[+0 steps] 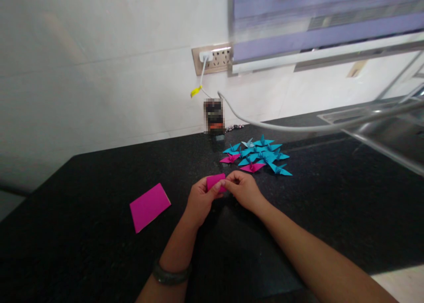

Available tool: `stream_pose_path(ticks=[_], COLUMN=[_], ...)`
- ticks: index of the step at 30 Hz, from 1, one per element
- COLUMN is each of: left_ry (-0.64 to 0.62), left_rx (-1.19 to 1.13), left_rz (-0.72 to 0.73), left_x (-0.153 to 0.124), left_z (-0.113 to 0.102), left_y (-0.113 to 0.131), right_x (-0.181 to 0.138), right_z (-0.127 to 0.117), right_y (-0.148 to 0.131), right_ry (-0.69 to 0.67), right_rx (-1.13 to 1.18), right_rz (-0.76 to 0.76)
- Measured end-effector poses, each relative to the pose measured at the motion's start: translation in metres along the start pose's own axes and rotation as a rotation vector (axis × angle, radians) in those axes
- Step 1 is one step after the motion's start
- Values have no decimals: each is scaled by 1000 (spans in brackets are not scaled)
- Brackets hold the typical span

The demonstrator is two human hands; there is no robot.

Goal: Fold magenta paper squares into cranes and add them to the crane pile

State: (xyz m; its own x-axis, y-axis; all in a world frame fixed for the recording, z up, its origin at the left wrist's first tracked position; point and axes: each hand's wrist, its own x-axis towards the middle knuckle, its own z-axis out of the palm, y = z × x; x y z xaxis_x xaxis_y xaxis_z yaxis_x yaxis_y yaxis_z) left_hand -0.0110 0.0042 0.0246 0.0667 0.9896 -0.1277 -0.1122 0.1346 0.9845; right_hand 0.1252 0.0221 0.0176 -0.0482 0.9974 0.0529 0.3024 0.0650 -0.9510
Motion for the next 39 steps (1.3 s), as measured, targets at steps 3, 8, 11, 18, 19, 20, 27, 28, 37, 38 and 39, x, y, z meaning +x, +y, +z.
stream_pose_path(ticks=[3, 8, 11, 18, 19, 20, 27, 28, 37, 38, 39], left_ry=[6, 15, 14, 20, 19, 17, 3, 1, -4, -4, -3], left_rx=[2, -13, -27, -44, -44, -40, -13, -14, -23, -21, -18], left_rz=[-7, -8, -7, -25, -27, -27, -21, -20, -26, -27, -29], left_x=[1, 1, 0, 0, 0, 0, -1, -1, 0, 0, 0], left_z=[0, 0, -1, 1, 1, 1, 0, 0, -1, -1, -1], left_y=[-1, -2, -3, -1, -1, -1, -2, -2, -4, -4, -3], right_x=[0, 0, 0, 1, 1, 1, 0, 0, 0, 0, 0], right_z=[1, 1, 2, 2, 2, 2, 0, 0, -2, -1, -1], right_y=[0, 1, 1, -1, -1, -1, -5, -6, -7, -7, -6], right_ry=[1, 1, -4, -42, -55, -65, -78, -75, -60, -59, -58], right_rx=[29, 61, 117, 392, 398, 398, 388, 385, 369, 359, 345], right_rz=[17, 33, 51, 111, 112, 113, 135, 134, 123, 118, 111])
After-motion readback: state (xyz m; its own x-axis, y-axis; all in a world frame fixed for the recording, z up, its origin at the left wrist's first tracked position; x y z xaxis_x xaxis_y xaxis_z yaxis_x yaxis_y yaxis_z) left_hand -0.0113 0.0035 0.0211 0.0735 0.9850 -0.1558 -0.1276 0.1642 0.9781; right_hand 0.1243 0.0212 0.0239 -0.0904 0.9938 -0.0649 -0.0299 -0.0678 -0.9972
